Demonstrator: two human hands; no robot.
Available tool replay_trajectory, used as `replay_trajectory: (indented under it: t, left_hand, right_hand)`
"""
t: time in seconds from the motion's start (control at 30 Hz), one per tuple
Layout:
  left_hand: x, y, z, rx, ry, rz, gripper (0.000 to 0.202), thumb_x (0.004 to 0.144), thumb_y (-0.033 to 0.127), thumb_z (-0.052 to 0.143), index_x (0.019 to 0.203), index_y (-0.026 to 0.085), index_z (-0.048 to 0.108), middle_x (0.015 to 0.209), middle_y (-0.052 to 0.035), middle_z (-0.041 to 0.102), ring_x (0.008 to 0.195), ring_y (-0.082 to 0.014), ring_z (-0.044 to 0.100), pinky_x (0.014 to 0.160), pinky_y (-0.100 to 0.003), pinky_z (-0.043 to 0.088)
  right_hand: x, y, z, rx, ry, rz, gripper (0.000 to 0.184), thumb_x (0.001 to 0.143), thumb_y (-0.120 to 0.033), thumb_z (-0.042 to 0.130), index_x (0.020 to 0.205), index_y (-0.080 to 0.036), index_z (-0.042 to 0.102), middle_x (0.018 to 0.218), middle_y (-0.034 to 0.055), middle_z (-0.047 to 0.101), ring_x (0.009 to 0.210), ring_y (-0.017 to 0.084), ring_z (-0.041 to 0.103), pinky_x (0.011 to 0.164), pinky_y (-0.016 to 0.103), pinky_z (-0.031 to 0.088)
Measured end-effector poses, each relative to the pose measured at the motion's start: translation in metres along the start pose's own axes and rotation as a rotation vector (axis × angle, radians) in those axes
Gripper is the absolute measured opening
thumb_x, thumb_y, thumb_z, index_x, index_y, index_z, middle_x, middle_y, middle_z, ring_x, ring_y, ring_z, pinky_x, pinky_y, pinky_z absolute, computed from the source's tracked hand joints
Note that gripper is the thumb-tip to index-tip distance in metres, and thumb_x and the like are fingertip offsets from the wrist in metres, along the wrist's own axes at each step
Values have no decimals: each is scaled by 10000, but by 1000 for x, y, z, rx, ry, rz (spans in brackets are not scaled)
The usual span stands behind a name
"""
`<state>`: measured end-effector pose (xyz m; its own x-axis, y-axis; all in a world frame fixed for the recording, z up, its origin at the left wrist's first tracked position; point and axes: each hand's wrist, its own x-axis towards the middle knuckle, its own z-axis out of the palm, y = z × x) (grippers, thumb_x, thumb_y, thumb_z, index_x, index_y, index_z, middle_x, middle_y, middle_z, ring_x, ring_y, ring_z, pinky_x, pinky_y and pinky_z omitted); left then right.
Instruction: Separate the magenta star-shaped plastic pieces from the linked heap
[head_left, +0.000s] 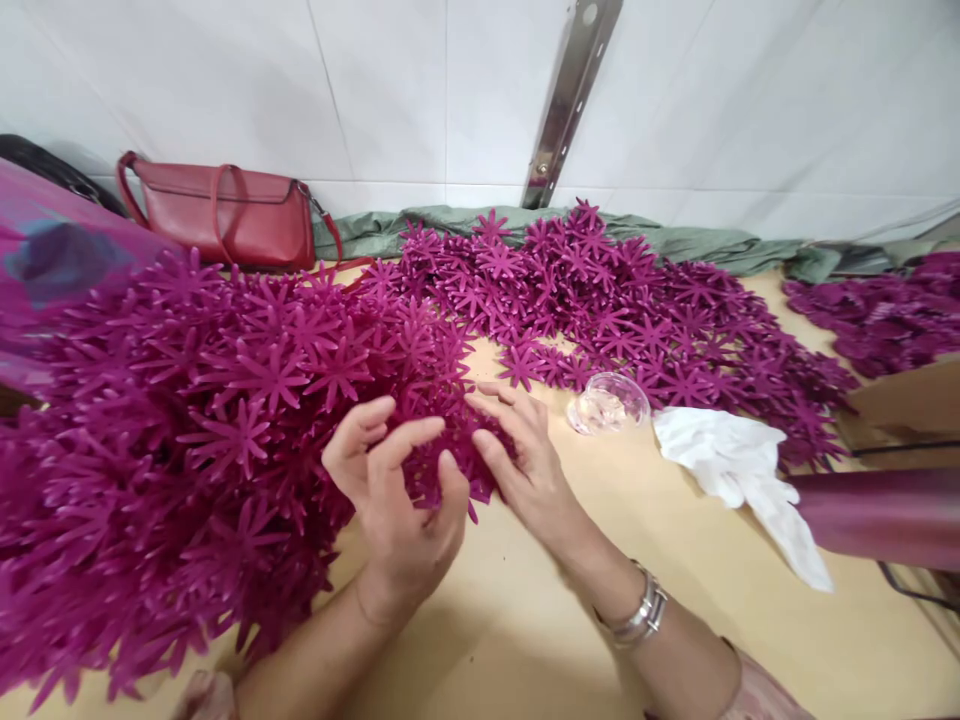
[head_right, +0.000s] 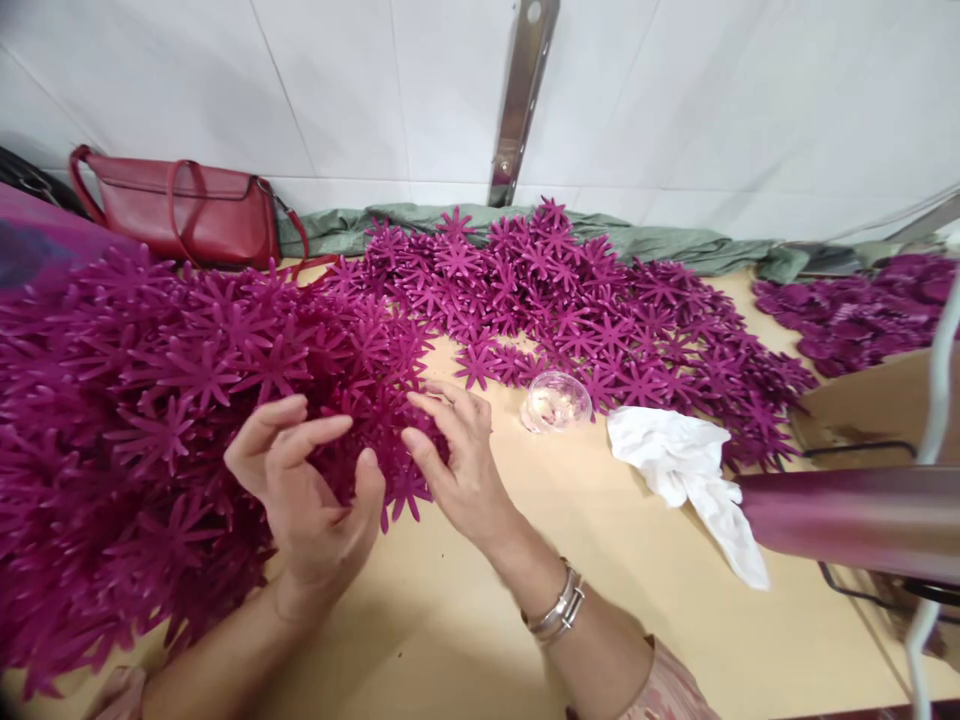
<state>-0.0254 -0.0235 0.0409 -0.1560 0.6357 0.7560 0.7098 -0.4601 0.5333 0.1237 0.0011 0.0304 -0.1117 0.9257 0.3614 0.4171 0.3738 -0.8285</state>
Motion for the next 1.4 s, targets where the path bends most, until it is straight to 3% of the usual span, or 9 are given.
replay_trajectory:
  t: [0.1, 0.2, 0.37, 0.53, 0.73, 0.9, 1.07, 1.23, 1.4]
  left_hand:
    - [-12, 9, -1, -114, -106, 89, 363, 818, 49, 691, 1123, 233, 619, 1181, -100, 529, 1169, -256, 553, 977, -401, 525]
    - [-23, 13, 5, -247, -454, 250, 304, 897, 49, 605, 1144, 226, 622, 1160, -81, 665, 1148, -233, 614, 1053, -424, 498]
    - [-40, 9, 25, -112, -872, 472, 355, 1012, 112, 501, 1351, 171, 589, 1522, -72, 595, 1481, -304, 449, 1237, -534, 343]
    - [-35, -9, 30, 39, -972, 347, 468, 1055, 369, 490, 1505, 240, 502, 1623, -45, 491, 1526, -336, 386, 1253, -628, 289]
    - [-12, -35, 28, 267, -890, 180, 487, 1069, 396, 425, 1518, 231, 518, 1645, -36, 449, 1548, -362, 343, 1239, -662, 292]
    - [-1, -50, 34, 372, -811, 50, 519, 1051, 406, 463, 1526, 203, 507, 1645, -104, 436, 1477, -415, 446, 1158, -688, 384]
    - [7, -51, 34, 321, -778, 2, 524, 1055, 369, 458, 1510, 113, 504, 1620, -159, 468, 1467, -380, 470, 1185, -624, 383]
    - [-10, -21, 17, 337, -824, 200, 488, 1056, 313, 448, 1469, 76, 553, 1603, -148, 499, 1535, -367, 365, 1248, -581, 313]
    - [-23, -24, 4, 352, -825, 382, 499, 1073, 349, 424, 1530, 165, 504, 1657, -66, 431, 1575, -332, 290, 1287, -622, 208]
  right_hand:
    - [3, -4, -23, -95, 173, -55, 237, 1032, -340, 562, 1213, -319, 714, 1271, 70, 690, 1254, 267, 587, 1127, 503, 405]
    - [6, 4, -54, -443, 311, -133, 242, 980, -351, 650, 1205, -297, 721, 1243, 86, 705, 1231, 301, 584, 1135, 535, 354]
    - [3, 41, -87, -822, 233, -72, 437, 927, -404, 689, 1339, -260, 673, 1452, 154, 586, 1308, 385, 501, 1094, 602, 369]
    - [-6, 71, -107, -827, 186, -98, 415, 943, -244, 617, 1355, -209, 644, 1357, 177, 636, 1277, 344, 579, 1064, 533, 435]
    - [-21, 80, -143, -950, 247, -118, 418, 947, -361, 654, 1337, -213, 657, 1346, 182, 663, 1270, 386, 594, 1069, 591, 432]
    - [-13, 47, -121, -955, 266, -209, 480, 945, -392, 689, 1386, -212, 628, 1481, 186, 581, 1434, 422, 439, 1129, 625, 397]
    - [30, 40, -65, -850, -18, -225, 409, 976, -206, 586, 1377, -130, 607, 1415, 198, 624, 1292, 352, 563, 1088, 537, 479]
    - [55, 56, -35, -1022, -65, -78, 474, 943, -236, 628, 1396, -98, 612, 1361, 246, 624, 1209, 415, 559, 963, 568, 516]
    - [32, 60, -32, -991, -73, -200, 306, 994, -236, 564, 1244, -143, 715, 1415, 201, 623, 1291, 387, 539, 1005, 541, 497]
